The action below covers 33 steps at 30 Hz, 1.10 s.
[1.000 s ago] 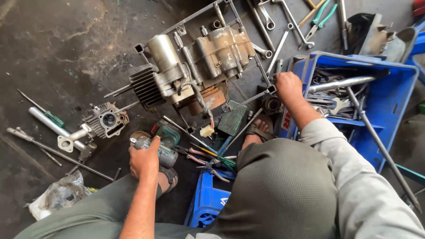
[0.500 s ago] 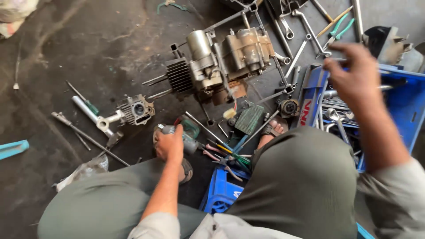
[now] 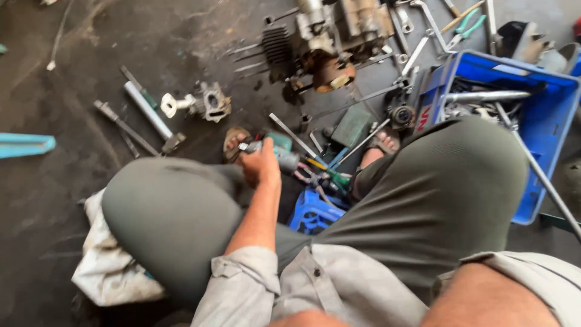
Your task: Disassembling and inspecting components of a motorcycle engine on a workshop floor.
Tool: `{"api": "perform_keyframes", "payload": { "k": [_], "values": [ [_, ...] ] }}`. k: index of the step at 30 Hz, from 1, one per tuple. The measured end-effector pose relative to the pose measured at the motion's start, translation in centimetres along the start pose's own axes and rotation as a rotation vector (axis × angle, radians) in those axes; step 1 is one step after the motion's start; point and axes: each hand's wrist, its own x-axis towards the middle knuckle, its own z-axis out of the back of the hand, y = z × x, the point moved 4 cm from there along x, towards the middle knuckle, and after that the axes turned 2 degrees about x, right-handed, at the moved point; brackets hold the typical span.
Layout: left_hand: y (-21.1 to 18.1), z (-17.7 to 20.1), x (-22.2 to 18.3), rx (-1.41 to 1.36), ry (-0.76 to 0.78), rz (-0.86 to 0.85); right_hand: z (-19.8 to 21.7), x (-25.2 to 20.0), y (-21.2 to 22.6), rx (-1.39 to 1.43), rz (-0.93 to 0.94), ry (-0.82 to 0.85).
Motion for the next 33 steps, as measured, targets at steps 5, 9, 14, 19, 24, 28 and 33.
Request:
{"api": "perform_keyframes", "payload": {
  "k": [5,9,14,19,24,28,33],
  "values": [
    [-0.8,2.8,-1.5,-0.051,-0.006,-0.038,1.5,-6.0,-5.1,-0.056,-0.002,-0.052],
    [-1.7,4.6,-3.7,-0.195,0.070,-0.159,3.6,-6.3,-13.7,-0.125,-0.062,-0.148],
    [-3.4,9.6,-7.5,-0.216,0.152,-0.266,1.3,1.6,-19.6,-0.182,-0.130,-0.178],
    [-6.4,15.9,-12.3,-0.248,0.325,-0.555,-1.3,5.5,-25.1,-0.459,0.209,-0.207],
    [-9.9,19.0,-17.4,-0.325,0.518,-0.932,-3.9,6.2,-23.2,-0.526,0.677,-0.143],
    [-13.1,17.5,-15.8,-0.409,0.799,-0.753,-4.7,6.3,-29.5,-0.252,0.282,-0.295],
    [-13.3,7.4,-6.7,-0.779,0.882,-0.515,-4.9,6.7,-32.0,0.001,0.335,-0.422]
  ]
}}
